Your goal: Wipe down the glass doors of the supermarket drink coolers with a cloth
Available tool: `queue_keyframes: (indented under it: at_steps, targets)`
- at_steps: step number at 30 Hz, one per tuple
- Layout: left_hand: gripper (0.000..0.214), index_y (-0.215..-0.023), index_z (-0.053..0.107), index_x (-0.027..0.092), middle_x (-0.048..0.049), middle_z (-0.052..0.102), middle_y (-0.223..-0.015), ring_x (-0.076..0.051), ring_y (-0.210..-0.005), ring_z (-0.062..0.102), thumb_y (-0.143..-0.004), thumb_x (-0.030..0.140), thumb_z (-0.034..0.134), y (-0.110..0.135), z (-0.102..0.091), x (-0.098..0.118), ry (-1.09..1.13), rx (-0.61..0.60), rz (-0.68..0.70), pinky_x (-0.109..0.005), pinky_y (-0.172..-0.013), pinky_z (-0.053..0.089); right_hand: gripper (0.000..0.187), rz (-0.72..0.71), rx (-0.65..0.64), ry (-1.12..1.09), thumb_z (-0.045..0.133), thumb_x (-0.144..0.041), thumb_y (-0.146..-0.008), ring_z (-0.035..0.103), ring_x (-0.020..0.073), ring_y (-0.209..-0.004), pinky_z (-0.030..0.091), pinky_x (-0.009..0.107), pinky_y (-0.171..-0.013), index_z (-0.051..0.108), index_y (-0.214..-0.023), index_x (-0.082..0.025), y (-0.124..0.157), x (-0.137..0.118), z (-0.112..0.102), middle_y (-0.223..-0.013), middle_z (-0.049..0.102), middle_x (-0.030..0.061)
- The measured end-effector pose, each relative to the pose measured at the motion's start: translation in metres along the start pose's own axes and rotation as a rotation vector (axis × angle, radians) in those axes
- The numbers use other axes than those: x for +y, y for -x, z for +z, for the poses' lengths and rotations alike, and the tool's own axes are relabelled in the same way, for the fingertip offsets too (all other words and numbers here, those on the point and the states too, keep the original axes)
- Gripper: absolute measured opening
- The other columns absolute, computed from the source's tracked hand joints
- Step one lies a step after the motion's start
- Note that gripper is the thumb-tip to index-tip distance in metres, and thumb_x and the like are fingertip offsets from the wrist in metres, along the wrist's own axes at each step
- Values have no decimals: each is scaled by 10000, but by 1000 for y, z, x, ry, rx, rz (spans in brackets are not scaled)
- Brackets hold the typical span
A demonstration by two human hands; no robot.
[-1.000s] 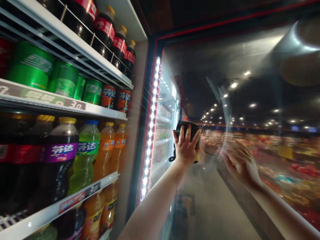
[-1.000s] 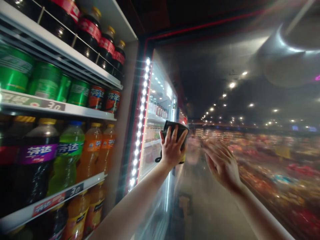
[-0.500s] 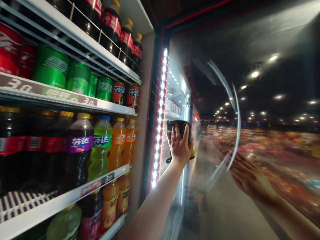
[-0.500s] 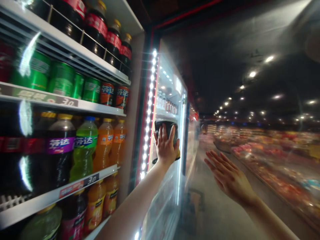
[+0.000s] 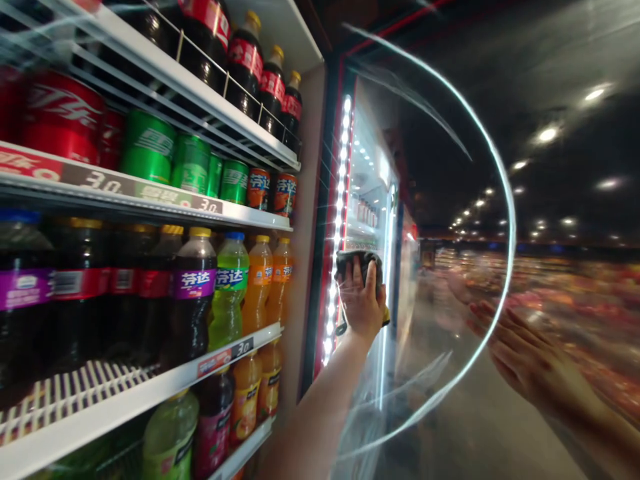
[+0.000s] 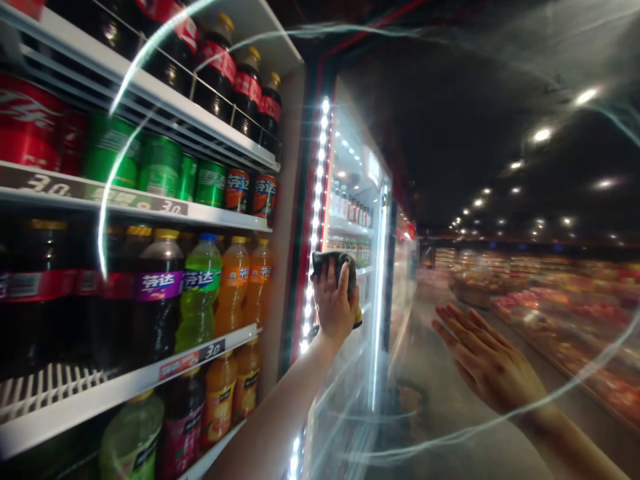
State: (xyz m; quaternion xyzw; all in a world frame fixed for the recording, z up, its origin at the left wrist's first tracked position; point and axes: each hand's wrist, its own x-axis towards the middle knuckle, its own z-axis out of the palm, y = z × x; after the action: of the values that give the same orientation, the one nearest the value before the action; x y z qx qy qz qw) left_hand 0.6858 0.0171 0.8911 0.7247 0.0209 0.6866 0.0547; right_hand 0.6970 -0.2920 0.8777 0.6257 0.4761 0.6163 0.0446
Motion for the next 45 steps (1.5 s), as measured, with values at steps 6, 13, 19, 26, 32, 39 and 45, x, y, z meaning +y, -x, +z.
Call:
queue_keyframes:
  at_steps: [6, 13, 19, 26, 32, 39, 45]
  targets:
    - [631, -1546, 396, 210, -192, 309, -1647, -381, -1507, 326, -952, 332, 569, 24, 4, -9, -17, 3, -29, -633, -1205, 299, 692, 47, 34, -46, 494, -151, -980, 581, 272, -1322, 485, 460, -1142, 260, -1612, -313, -4, 0, -2, -1507, 536, 59]
    - [658, -1546, 397, 182, -210, 308, -1643, -372, -1494, 356, -947, 374, 591, -8, 3, -25, -56, -1, 35, -587, -1206, 324, 705, 91, 9, -77, 463, -188, -982, 574, 252, -1328, 520, 449, -1121, 216, -1610, -393, -7, -1, -4, -1504, 526, -44]
    - [707, -1595, 276, 184, -204, 314, -1642, -343, -1510, 333, -961, 348, 544, 125, -13, -35, -83, -27, 3, -577, -1190, 367, 691, 94, -16, -61, 445, -208, -997, 502, 264, -1393, 462, 481, -1170, 188, -1623, -349, -8, -4, -7, -1536, 492, 2]
    - [651, -1590, 257, 137, -229, 370, -1607, -320, -1510, 339, -1005, 322, 472, 14, 11, -15, 15, 5, -118, -596, -1243, 231, 702, 48, -19, -13, 500, -116, -982, 455, 232, -1434, 354, 430, -1241, 238, -1620, -248, -7, -3, -6, -1521, 521, 83]
    - [703, -1588, 278, 180, -172, 458, -1570, -323, -1482, 393, -960, 379, 522, 61, -5, -22, 157, -38, 172, -604, -1236, 282, 602, 62, -38, -41, 497, -83, -953, 537, 227, -1372, 420, 434, -1195, 451, -1527, -258, -10, -4, -8, -1485, 567, 71]
    - [547, -1457, 541, 244, -180, 273, -1661, -440, -1517, 268, -914, 262, 610, 31, 1, 7, 91, 44, -119, -740, -1183, 230, 521, 89, -42, -70, 518, -84, -952, 491, 240, -1414, 444, 463, -1167, 544, -1451, -231, -9, -3, -5, -1498, 554, 85]
    - [654, -1497, 492, 248, -167, 240, -1678, -383, -1531, 269, -875, 353, 663, 50, -1, 57, 190, -51, 255, -633, -1210, 284, 489, 55, -13, -150, 526, -95, -955, 487, 230, -1416, 458, 447, -1157, 563, -1430, -206, -10, 0, -14, -1455, 595, 103]
